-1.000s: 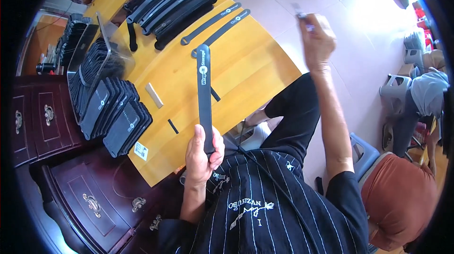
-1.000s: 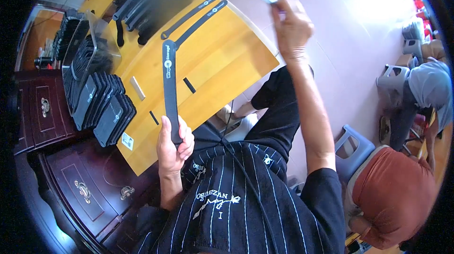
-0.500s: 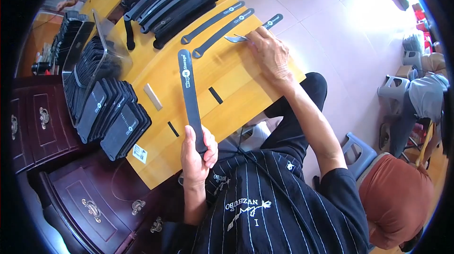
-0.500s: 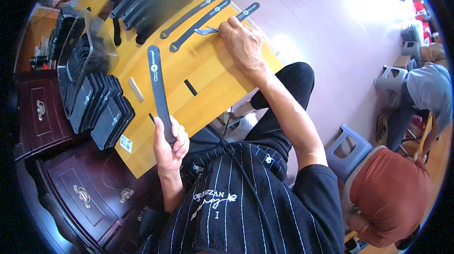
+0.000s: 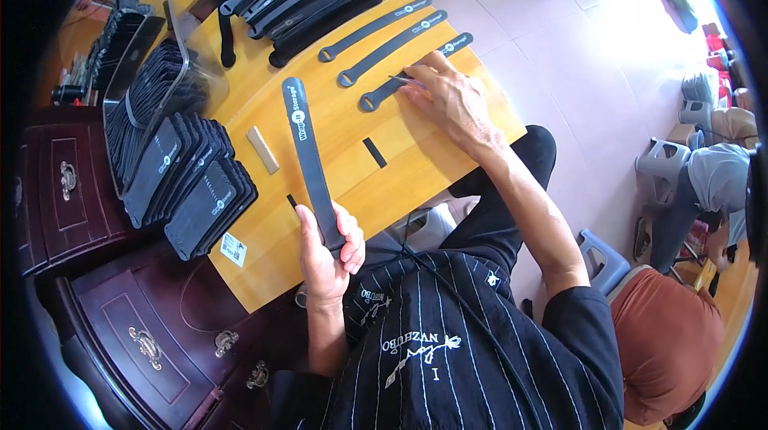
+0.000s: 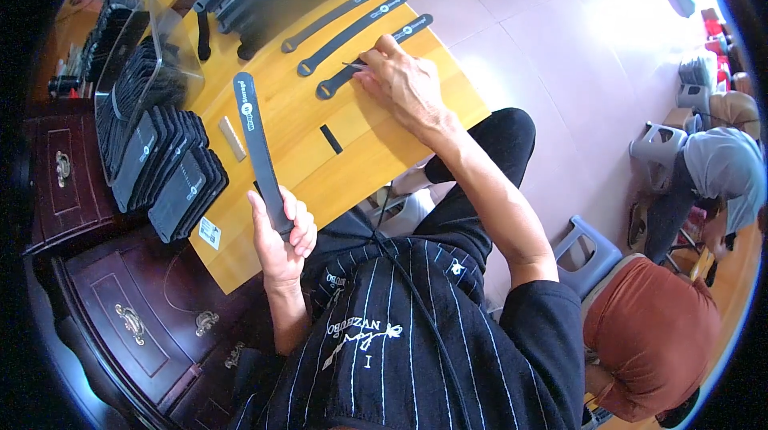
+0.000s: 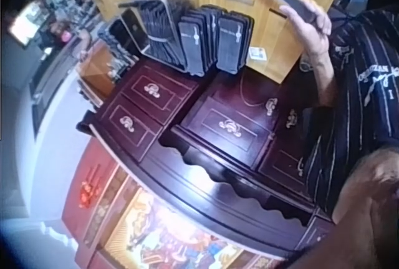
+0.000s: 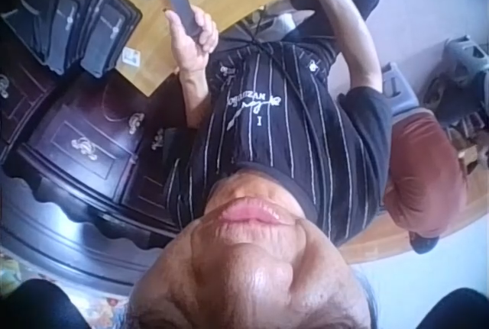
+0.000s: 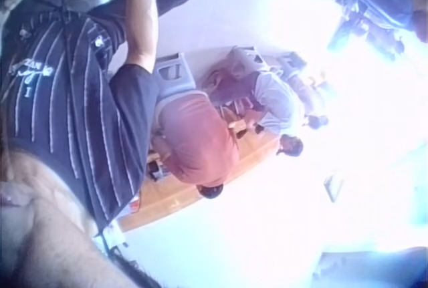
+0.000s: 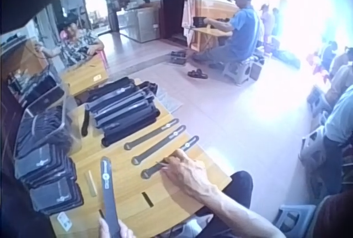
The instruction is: Removing waste material from pre-cut holes in storage straps using a small tool.
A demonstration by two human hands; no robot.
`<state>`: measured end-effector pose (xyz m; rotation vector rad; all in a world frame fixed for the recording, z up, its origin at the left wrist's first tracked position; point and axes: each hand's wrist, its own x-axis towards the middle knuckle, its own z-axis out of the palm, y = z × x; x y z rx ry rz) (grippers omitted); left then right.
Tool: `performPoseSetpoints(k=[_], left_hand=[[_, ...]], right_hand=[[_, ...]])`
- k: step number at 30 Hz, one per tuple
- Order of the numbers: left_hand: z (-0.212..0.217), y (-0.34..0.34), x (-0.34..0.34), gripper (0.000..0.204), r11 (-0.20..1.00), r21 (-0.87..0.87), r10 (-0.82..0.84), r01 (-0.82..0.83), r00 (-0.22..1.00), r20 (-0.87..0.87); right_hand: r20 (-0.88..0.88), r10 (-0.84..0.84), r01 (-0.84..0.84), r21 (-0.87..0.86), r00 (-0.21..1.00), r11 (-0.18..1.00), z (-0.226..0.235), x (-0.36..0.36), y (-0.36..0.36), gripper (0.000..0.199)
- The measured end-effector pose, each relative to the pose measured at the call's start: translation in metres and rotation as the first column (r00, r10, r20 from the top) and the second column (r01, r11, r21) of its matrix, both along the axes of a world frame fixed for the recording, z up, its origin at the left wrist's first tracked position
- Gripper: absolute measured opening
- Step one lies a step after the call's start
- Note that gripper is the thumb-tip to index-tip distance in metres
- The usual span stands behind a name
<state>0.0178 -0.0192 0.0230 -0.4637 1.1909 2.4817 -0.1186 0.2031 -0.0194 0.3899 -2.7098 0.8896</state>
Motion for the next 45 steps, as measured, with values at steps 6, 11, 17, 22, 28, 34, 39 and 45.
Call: performPoseSetpoints(k=[6,11,17,22,28,34,39,45], left_hand=[[-0.005,-0.001,0.000,0.050,0.996,0.032,-0.071,0.078,0.983,-0.168],[-0.003,0.008,-0.001,0.043,0.996,0.005,-0.083,0.088,0.960,-0.267],[0.000,0.011,-0.006,0.042,0.987,-0.151,-0.100,0.050,0.931,-0.350],[0.002,0.023,-0.020,0.035,0.998,-0.048,-0.048,0.033,0.929,-0.366],[0.003,0.046,-0.029,0.030,0.992,-0.099,0.033,-0.076,0.927,-0.372],[-0.002,0.058,-0.025,0.030,0.988,-0.135,0.014,-0.074,0.915,-0.403],[0.002,0.065,-0.024,0.030,0.986,-0.148,0.004,-0.082,0.887,-0.462],[-0.001,0.066,-0.023,0.031,0.979,-0.176,0.006,-0.100,0.884,-0.467]], right_hand=[[-0.023,-0.058,0.057,-0.028,0.998,0.998,-0.010,-0.008,0.000,0.019],[-0.035,-0.075,0.074,-0.037,0.997,0.997,-0.016,-0.007,0.001,0.019],[0.019,-0.190,0.190,-0.198,0.982,0.962,0.020,0.027,0.002,0.028],[0.248,-0.087,0.193,-0.445,0.965,0.875,0.060,0.097,0.000,0.019],[0.355,0.110,0.149,-0.627,0.928,0.764,0.074,0.137,-0.010,0.014],[0.170,0.073,0.020,-0.492,0.983,0.870,0.065,0.137,-0.006,0.016],[0.223,0.059,0.046,-0.439,0.973,0.897,0.071,0.140,0.000,0.017],[0.208,0.071,0.049,-0.522,0.976,0.851,0.065,0.142,0.002,0.017]])
